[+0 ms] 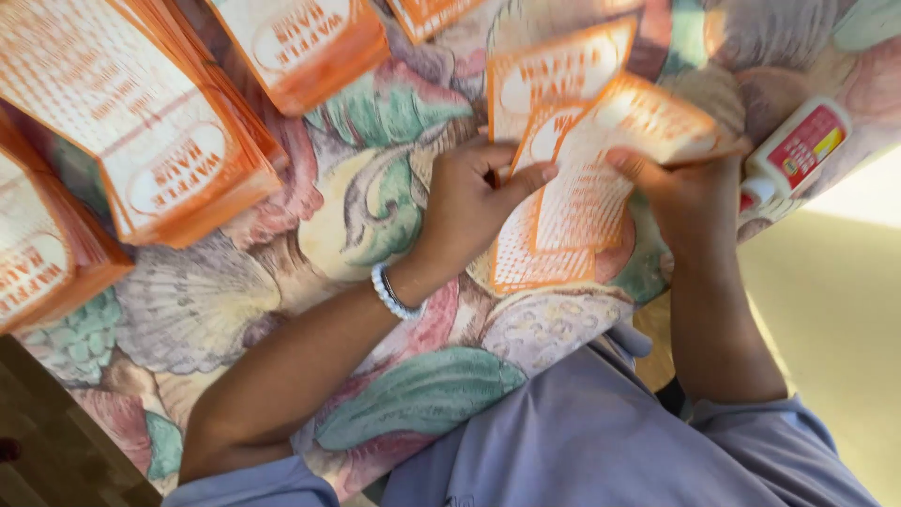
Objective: Applying glue to the edges of paper bags and folding them to seal the bottom or assemble the bag.
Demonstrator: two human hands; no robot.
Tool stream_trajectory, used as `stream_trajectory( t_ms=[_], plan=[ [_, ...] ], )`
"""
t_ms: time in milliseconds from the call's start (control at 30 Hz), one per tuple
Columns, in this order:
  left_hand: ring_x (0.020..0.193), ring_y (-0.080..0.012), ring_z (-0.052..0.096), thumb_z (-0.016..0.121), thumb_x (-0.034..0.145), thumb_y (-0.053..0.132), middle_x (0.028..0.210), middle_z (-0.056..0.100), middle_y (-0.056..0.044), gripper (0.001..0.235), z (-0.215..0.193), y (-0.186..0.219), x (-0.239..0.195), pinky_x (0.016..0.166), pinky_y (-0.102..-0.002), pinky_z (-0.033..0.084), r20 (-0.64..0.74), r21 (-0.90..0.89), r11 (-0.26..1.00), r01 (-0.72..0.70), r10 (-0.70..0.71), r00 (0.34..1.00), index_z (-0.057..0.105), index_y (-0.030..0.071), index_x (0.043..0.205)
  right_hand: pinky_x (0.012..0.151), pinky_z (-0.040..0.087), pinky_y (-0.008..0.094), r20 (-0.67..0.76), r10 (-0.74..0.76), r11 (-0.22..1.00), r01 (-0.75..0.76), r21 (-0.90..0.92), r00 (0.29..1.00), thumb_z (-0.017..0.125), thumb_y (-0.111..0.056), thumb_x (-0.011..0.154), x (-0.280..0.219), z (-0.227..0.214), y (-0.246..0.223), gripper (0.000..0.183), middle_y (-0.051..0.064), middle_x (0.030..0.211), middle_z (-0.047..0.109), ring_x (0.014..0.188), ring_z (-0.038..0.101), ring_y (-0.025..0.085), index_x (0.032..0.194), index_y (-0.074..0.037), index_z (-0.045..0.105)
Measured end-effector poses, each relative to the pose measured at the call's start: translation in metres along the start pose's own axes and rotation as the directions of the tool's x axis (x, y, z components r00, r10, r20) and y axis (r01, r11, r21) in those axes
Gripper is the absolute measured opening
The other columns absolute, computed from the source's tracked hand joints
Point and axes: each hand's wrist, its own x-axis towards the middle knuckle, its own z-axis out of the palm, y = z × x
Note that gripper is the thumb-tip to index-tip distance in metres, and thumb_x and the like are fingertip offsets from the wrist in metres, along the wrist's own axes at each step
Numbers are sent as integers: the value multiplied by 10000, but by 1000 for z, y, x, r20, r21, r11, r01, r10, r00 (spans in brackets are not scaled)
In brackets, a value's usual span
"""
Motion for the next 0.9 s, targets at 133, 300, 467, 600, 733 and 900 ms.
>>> stream_trajectory(
  t_ms=[133, 300, 467, 600, 733, 900],
  plan=[
    [549, -45, 360, 813, 887, 247, 530, 327, 5, 350, 2, -1, 0, 496, -219, 309, -38, -159, 977, 139, -147, 988, 654, 84, 621, 873, 560, 427, -26, -147, 988, 145, -48, 989, 1085, -123, 761, -4, 7, -7, 532, 228, 895, 710, 909, 682, 263, 1029, 148, 715],
    [535, -41, 314, 806, 901, 227, 499, 282, 10, 415, 0, -4, 0, 487, -230, 290, -65, -154, 980, 127, -138, 988, 589, 83, 577, 588, 425, 287, -43, -48, 998, 50, 41, 998, 1092, -151, 775, 2, 13, -15, 541, 109, 601, 536, 629, 444, 126, 824, 73, 602],
    [633, -105, 376, 782, 903, 296, 573, 347, 48, 507, 0, -7, -3, 625, -282, 327, -64, 45, 996, 73, -70, 995, 408, 148, 594, 677, 348, 236, -64, 65, 994, -59, 94, 996, 854, 11, 971, -3, -7, -1, 364, -112, 811, 472, 814, 420, 27, 774, -96, 568],
    [634, -105, 376, 796, 895, 278, 568, 335, 47, 528, 0, -8, -5, 619, -292, 326, -65, 71, 996, 46, -41, 997, 380, 153, 595, 637, 321, 244, -12, 100, 990, -99, 104, 995, 894, -17, 946, 0, -16, 8, 462, -113, 750, 442, 775, 408, 21, 697, -118, 519],
    [631, -91, 352, 818, 876, 266, 586, 325, 63, 541, 0, -9, -8, 608, -289, 306, -73, 46, 998, 50, -46, 996, 366, 163, 596, 761, 524, 221, 28, 79, 951, -84, 299, 996, 871, -22, 870, 12, -24, 1, 166, -40, 949, 709, 902, 591, 26, 907, -58, 713],
    [627, -123, 342, 847, 825, 169, 579, 293, 34, 599, -2, -21, -6, 673, -306, 327, -43, 83, 996, 41, -37, 998, 292, 159, 600, 771, 642, 354, -219, -226, 920, 282, 273, 949, 804, 121, 885, 66, -38, -22, 315, 207, 1018, 744, 924, 759, 249, 1156, 51, 660]
  ],
)
